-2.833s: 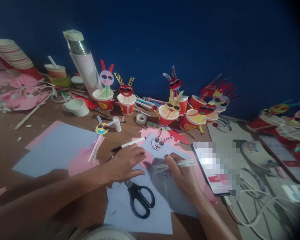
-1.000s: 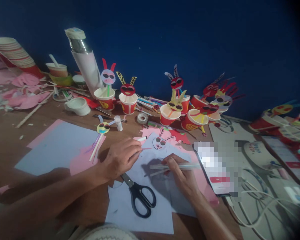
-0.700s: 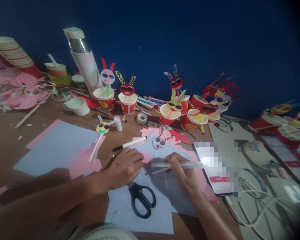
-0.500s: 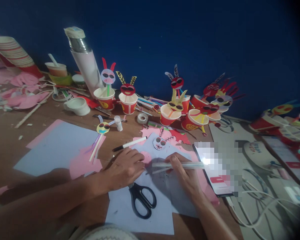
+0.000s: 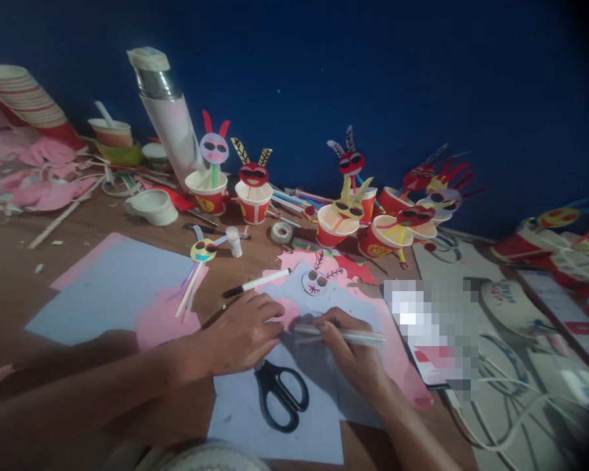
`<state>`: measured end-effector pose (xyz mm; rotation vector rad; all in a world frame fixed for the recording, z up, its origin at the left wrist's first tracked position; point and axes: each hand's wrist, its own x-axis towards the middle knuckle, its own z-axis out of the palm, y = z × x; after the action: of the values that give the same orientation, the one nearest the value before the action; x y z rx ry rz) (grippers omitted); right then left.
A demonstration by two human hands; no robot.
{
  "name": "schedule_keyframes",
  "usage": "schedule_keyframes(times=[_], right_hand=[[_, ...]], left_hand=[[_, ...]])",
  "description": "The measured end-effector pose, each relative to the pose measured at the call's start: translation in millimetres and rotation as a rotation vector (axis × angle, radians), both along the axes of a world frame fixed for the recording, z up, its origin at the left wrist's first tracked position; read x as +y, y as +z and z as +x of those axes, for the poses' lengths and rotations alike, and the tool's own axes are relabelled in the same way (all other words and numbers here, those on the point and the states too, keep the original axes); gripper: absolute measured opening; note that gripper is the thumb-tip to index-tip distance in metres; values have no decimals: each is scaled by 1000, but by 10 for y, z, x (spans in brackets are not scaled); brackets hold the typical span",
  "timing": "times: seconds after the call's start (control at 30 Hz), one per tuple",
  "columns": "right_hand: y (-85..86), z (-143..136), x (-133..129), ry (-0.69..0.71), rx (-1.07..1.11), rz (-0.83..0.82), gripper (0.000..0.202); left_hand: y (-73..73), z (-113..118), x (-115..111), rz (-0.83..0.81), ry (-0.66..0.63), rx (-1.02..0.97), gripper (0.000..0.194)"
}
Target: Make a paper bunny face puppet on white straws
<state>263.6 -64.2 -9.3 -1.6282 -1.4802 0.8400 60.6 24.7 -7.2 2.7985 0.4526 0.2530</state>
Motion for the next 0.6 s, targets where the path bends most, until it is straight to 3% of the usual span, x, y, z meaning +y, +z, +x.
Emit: schedule_keyframes(times=[0.3, 0.47, 0.6], right_hand=[[24, -3, 15, -32, 34, -79, 29], [76, 46, 21, -128, 173, -84, 31], [96, 37, 10, -108, 309, -54, 31]], left_hand=[[-17, 15, -7, 0, 7, -57, 20], [11, -27, 57, -41, 31, -285, 18], [37, -52, 83, -202, 93, -479, 16]])
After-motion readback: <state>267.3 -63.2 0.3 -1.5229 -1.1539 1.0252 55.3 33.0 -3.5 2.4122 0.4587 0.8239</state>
